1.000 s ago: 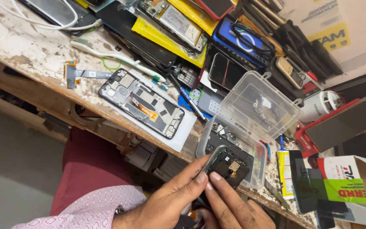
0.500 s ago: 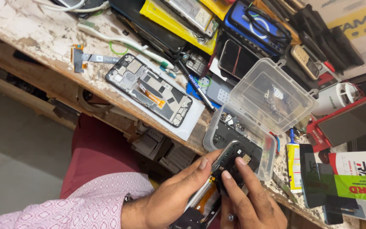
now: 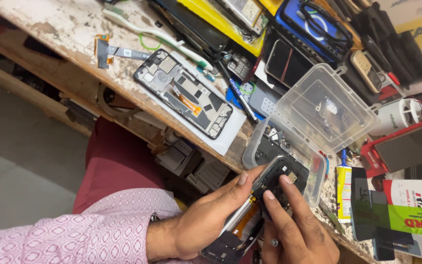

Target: The person disassembles a mobile phone using a screwdriver, handles the internal circuit board and screen assemblies, and moves components around the cluttered workbench.

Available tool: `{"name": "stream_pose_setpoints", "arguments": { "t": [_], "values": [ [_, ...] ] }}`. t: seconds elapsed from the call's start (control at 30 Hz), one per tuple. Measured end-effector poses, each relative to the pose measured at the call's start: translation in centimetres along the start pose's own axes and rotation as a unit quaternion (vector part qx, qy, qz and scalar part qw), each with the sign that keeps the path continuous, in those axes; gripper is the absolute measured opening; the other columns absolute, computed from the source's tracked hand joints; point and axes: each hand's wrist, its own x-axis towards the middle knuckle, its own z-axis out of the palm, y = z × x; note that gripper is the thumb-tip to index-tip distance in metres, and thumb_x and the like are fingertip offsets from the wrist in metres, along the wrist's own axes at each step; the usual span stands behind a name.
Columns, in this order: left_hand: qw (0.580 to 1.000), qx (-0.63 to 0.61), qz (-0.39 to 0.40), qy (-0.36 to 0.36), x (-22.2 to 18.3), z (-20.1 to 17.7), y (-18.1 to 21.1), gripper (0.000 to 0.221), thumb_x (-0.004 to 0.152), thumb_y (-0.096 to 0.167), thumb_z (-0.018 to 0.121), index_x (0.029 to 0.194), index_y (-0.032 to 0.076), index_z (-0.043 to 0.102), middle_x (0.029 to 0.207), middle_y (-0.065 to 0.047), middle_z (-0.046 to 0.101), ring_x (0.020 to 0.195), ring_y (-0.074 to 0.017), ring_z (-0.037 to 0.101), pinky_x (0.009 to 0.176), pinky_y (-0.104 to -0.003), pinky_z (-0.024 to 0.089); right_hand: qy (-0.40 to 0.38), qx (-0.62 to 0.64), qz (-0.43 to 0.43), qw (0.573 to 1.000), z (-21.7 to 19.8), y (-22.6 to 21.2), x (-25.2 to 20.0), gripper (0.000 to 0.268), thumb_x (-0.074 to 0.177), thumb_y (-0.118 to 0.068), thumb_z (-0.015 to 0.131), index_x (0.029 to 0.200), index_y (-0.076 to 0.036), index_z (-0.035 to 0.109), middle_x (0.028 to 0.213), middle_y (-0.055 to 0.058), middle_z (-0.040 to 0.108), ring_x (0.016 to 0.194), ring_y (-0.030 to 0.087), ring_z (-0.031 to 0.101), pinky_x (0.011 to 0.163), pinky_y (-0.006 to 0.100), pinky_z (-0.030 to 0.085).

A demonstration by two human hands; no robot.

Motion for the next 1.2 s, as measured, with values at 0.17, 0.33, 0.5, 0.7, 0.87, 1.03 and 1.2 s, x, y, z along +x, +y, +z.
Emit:
{"name": "stream_pose_setpoints", "arguments": {
  "t": [0.17,0.33,0.5,0.7,0.87,1.03,1.2],
  "values": [
    [0.999,0.016,-0.016,0.026,-0.1,0.0,0.1,0.065,0.110,0.045,0.023,0.163,0.007,0.025,0.162,-0.010,0.038,0.149,-0.0153,0.037,0.121,-0.031,0.033,0.006,-0.001,0.018,1.000,0.3,-0.2,0.1,0.049,0.070,-0.001,0.080,0.116,-0.018,0.075,0.136,0.009,0.067,0.109,0.027,0.074,0.090,0.034,0.060],
    [0.993,-0.081,-0.072,0.039,-0.1,0.0,0.0,0.064,0.108,0.052,0.027,0.161,0.015,0.033,0.149,-0.009,0.047,0.136,-0.0169,0.047,0.111,-0.034,0.041,-0.016,0.064,0.033,0.997,0.2,0.1,1.0,0.035,0.079,-0.003,0.076,0.113,-0.013,0.075,0.133,0.013,0.069,0.112,0.028,0.074,0.089,0.032,0.059],
    [0.986,-0.122,-0.105,0.036,0.0,1.1,1.2,0.068,0.107,0.061,0.025,0.154,0.016,0.044,0.134,-0.006,0.059,0.121,-0.0164,0.056,0.101,-0.034,0.049,-0.059,0.201,0.143,0.967,-0.7,0.9,2.0,0.019,0.091,-0.004,0.068,0.108,-0.004,0.076,0.128,0.015,0.074,0.114,0.022,0.075,0.093,0.031,0.056],
    [0.987,-0.096,-0.092,0.087,1.0,3.1,3.0,0.070,0.104,0.058,0.023,0.153,0.013,0.046,0.135,-0.002,0.064,0.122,-0.0102,0.063,0.101,-0.029,0.055,-0.056,0.345,0.212,0.912,-1.7,3.2,3.2,0.018,0.097,-0.006,0.060,0.103,0.004,0.074,0.124,0.016,0.074,0.118,0.021,0.067,0.105,0.035,0.047],
    [0.987,-0.149,-0.058,0.001,1.9,3.5,2.9,0.075,0.110,0.065,0.023,0.151,0.008,0.049,0.121,-0.008,0.066,0.099,-0.0192,0.068,0.084,-0.039,0.059,-0.034,0.545,0.372,0.751,-1.9,5.8,4.0,0.028,0.107,-0.012,0.060,0.114,0.010,0.076,0.076,0.006,0.057,0.052,0.002,0.037,0.047,0.018,0.028],
    [0.986,-0.153,-0.049,-0.034,3.0,4.0,3.2,0.074,0.109,0.066,0.024,0.150,0.010,0.049,0.111,-0.013,0.067,0.095,-0.0225,0.070,0.085,-0.039,0.060,-0.013,0.628,0.366,0.686,-2.5,7.4,6.1,0.027,0.103,-0.018,0.054,0.106,0.006,0.067,0.073,0.004,0.060,0.045,0.004,0.034,0.042,0.023,0.025],
    [0.994,-0.084,-0.069,0.016,3.6,4.9,3.7,0.078,0.102,0.066,0.024,0.146,0.008,0.051,0.113,-0.009,0.068,0.095,-0.0202,0.069,0.082,-0.040,0.061,0.001,0.695,0.346,0.630,-2.9,8.8,6.9,0.021,0.105,-0.020,0.051,0.097,-0.002,0.059,0.074,0.005,0.062,0.041,0.004,0.033,0.041,0.023,0.026]
  ]
}}
